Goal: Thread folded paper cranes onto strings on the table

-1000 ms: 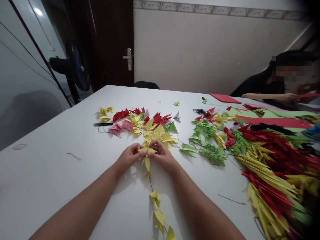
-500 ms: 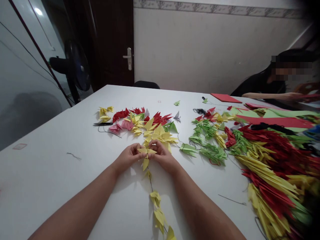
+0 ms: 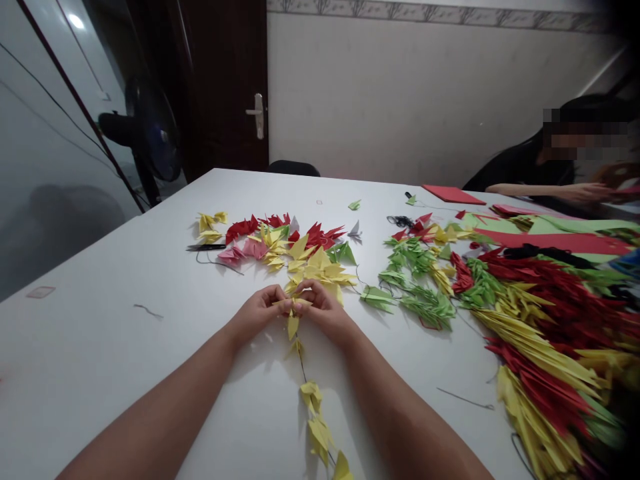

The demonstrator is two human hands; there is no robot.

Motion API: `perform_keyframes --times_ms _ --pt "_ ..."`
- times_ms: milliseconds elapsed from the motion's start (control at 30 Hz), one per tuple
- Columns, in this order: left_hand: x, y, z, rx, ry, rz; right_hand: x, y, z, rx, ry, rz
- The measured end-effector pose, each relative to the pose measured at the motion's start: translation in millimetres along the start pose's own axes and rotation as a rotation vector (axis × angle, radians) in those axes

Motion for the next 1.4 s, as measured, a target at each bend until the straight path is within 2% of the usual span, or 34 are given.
perform_keyframes --times_ms 300,367,500,567,600,667,733,800,967,1233,1400 --pt "0 0.8 0 0.037 0.045 0.019 1 1 2 0.059 -0.006 -0.036" --pt "0 1.1 0 0.09 0.047 0.05 1 -3 4 0.151 -0.057 -0.126" --pt "0 -0.7 1 0.241 0.054 0.096 -13 -11 0 0.467 -0.212 -0.425" --pt "-2 -1.7 2 0.285 0.056 0.139 -26 -10 -3 0.536 -0.227 -0.581" --pt "-3 -1.9 2 0.293 0.056 0.171 -31 -8 -4 0.528 -0.204 -0.667" --pt "-6 -2.1 3 0.292 0.061 0.24 -38 -3 -6 0.427 -0.086 -0.83" --pt "-9 -2.3 4 0.288 0.068 0.294 -36 3 -10 0.279 0.065 -0.953" --pt "-11 -2.7 4 0.302 0.077 0.334 -31 6 -17 0.21 0.128 -1.019" --pt "-10 -2.0 4 0.321 0.085 0.395 -19 9 -30 0.239 0.04 -1.022" --pt "-3 0.9 3 0.347 0.085 0.476 -15 16 -27 0.262 -0.013 -1.082" --pt "-2 2.7 1 0.36 0.068 0.476 -13 10 -31 0.202 -0.084 -1.012"
Point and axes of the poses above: each hand's wrist, its own z-axis towards the middle knuckle, its own y-axis out of the palm, x = y × z, the point moved 3 cm from there along z, towards the middle knuckle, and after that the axes turned 2 degrees about -y, right-handed, at the moved point
